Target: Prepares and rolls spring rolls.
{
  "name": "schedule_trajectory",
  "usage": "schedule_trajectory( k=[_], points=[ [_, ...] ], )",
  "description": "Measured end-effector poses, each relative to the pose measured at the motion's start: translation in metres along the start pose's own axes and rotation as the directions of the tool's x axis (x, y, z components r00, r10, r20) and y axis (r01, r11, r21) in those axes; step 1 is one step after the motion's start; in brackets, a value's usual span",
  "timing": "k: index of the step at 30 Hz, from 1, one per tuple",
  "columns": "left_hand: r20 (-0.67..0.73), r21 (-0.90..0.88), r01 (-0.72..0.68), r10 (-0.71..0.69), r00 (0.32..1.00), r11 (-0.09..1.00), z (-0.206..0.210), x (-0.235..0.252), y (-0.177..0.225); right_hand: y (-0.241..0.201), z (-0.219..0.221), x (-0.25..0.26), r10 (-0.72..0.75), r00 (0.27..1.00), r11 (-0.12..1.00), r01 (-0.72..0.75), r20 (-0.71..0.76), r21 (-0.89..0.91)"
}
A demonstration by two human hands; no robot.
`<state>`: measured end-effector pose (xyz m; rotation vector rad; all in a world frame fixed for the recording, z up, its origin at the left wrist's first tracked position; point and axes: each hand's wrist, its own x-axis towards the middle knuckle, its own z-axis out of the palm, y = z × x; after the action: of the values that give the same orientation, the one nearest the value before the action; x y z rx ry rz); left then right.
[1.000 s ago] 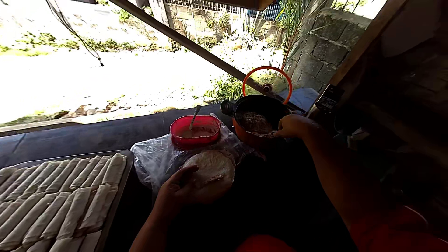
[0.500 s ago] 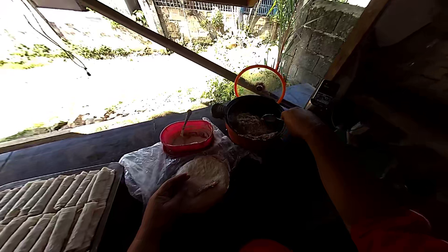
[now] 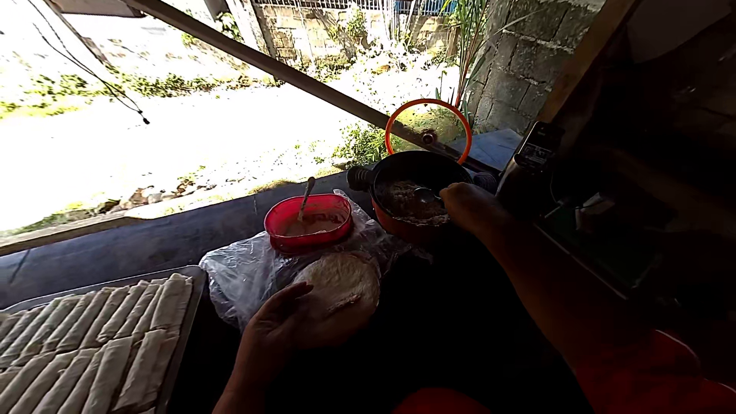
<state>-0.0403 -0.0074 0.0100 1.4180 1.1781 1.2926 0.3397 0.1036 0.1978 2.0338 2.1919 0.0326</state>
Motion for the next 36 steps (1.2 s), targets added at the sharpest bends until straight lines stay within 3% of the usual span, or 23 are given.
schedule_trajectory(
  k=[7, 13, 21, 29, 31, 36],
  points=[
    [0.001, -0.001, 0.003, -0.003, 1.000, 1.000, 0.000, 0.001, 0.002, -0.021, 0.000, -0.005, -0.042, 0.996, 0.999, 0.041, 0.079, 0.015],
    [0.004, -0.013, 0.010, -0.010, 1.000, 1.000, 0.000, 0.002, 0.000, -0.011, 0.005, 0.009, -0.069, 0.991, 0.969, 0.039, 0.116, 0.243],
    [-0.003, -0.023, 0.009, -0.009, 1.000, 1.000, 0.001, 0.002, -0.001, 0.026, 0.002, 0.015, -0.019, 1.000, 0.959, 0.014, 0.016, 0.282],
    [0.007, -0.008, -0.002, 0.002, 1.000, 1.000, 0.001, 0.001, 0.000, 0.031, -0.004, 0.013, 0.050, 0.999, 0.957, -0.042, -0.021, 0.286],
    [0.017, 0.027, -0.001, 0.001, 1.000, 1.000, 0.002, 0.003, 0.003, 0.030, -0.012, 0.006, 0.027, 0.999, 0.952, -0.011, -0.046, 0.307],
    [0.026, 0.058, 0.035, -0.037, 0.999, 0.998, 0.001, 0.003, 0.006, -0.006, -0.026, -0.026, -0.213, 0.958, 0.908, 0.266, -0.190, 0.322]
  ],
)
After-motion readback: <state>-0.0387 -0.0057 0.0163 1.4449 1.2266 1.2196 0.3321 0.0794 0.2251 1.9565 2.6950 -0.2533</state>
